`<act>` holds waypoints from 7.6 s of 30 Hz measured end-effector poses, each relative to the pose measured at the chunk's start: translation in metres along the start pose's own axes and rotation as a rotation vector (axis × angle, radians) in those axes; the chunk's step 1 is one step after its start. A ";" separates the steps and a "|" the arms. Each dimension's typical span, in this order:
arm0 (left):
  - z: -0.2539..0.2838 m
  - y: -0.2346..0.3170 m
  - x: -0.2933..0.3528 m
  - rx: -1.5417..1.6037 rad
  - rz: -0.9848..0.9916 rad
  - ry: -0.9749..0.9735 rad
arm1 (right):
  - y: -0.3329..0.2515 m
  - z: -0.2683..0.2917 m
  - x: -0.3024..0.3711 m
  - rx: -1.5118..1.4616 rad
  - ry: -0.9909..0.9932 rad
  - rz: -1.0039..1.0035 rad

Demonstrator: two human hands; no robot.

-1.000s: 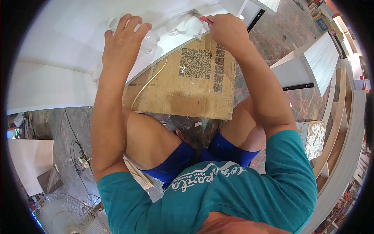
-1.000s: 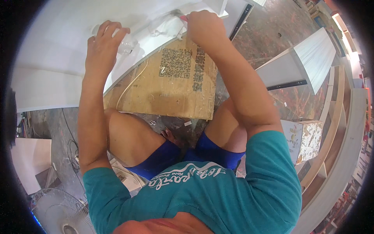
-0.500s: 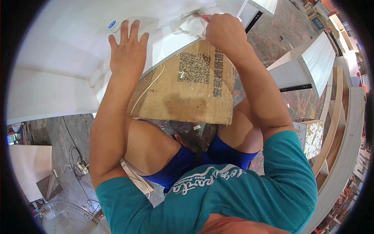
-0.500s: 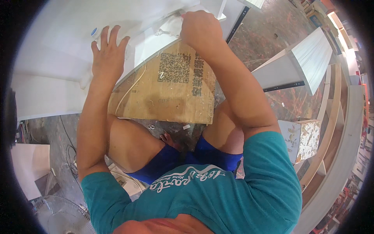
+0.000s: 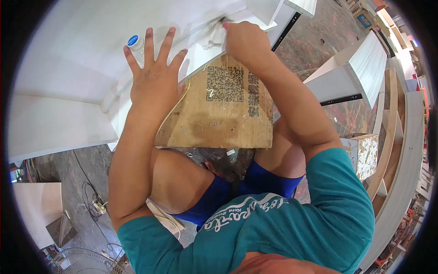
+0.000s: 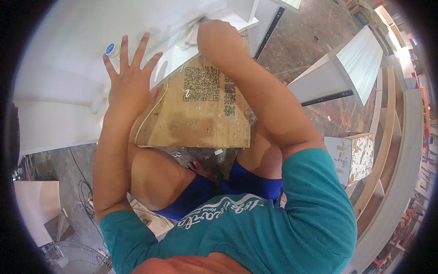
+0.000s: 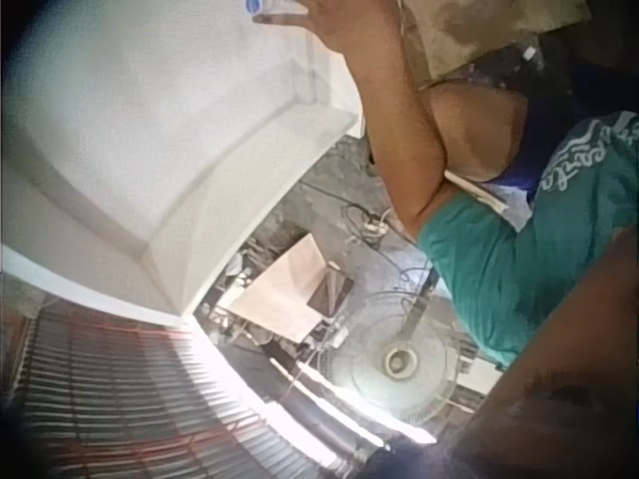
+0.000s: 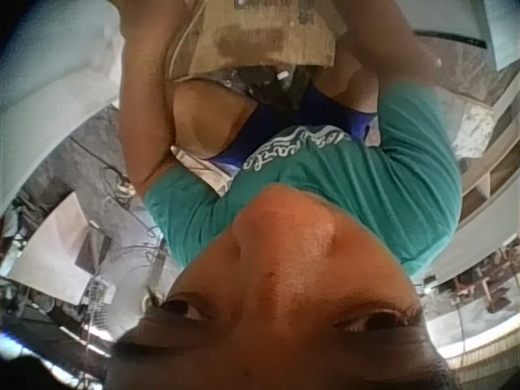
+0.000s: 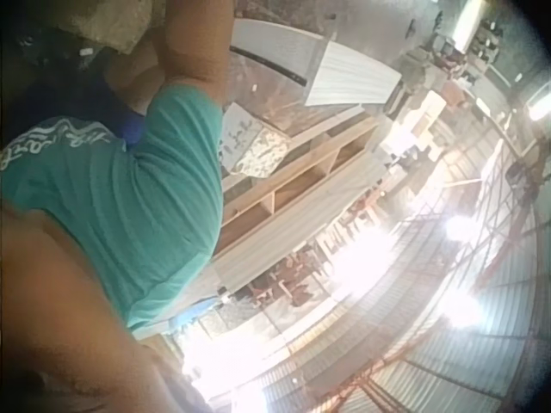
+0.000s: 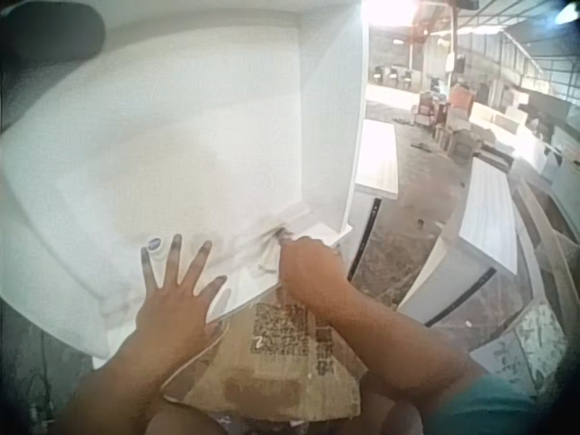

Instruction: The person sands the inner edges of a white drawer using a sanding block, wipes the surfaces with a cloth and liquid from a bottle, and trims excess material from the edges using a utility knife.

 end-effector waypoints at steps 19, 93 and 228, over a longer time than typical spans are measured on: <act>0.024 0.014 0.006 0.090 -0.124 0.228 | 0.075 0.061 -0.026 -0.222 0.110 -0.133; 0.025 0.035 0.005 0.096 -0.153 0.108 | 0.053 0.022 -0.001 -0.031 -0.046 -0.080; 0.008 -0.005 0.258 0.525 0.703 0.407 | -0.005 -0.009 -0.013 -0.092 -0.093 0.052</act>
Point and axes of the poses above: each hand's wrist, its own x-axis away from the middle knuckle, its own z-axis out of the back of the hand, y = z × x, the point moved 10 cm from there along -x, towards the middle knuckle, and after that the axes turned 15 degrees about -z, right-handed, at the moved point
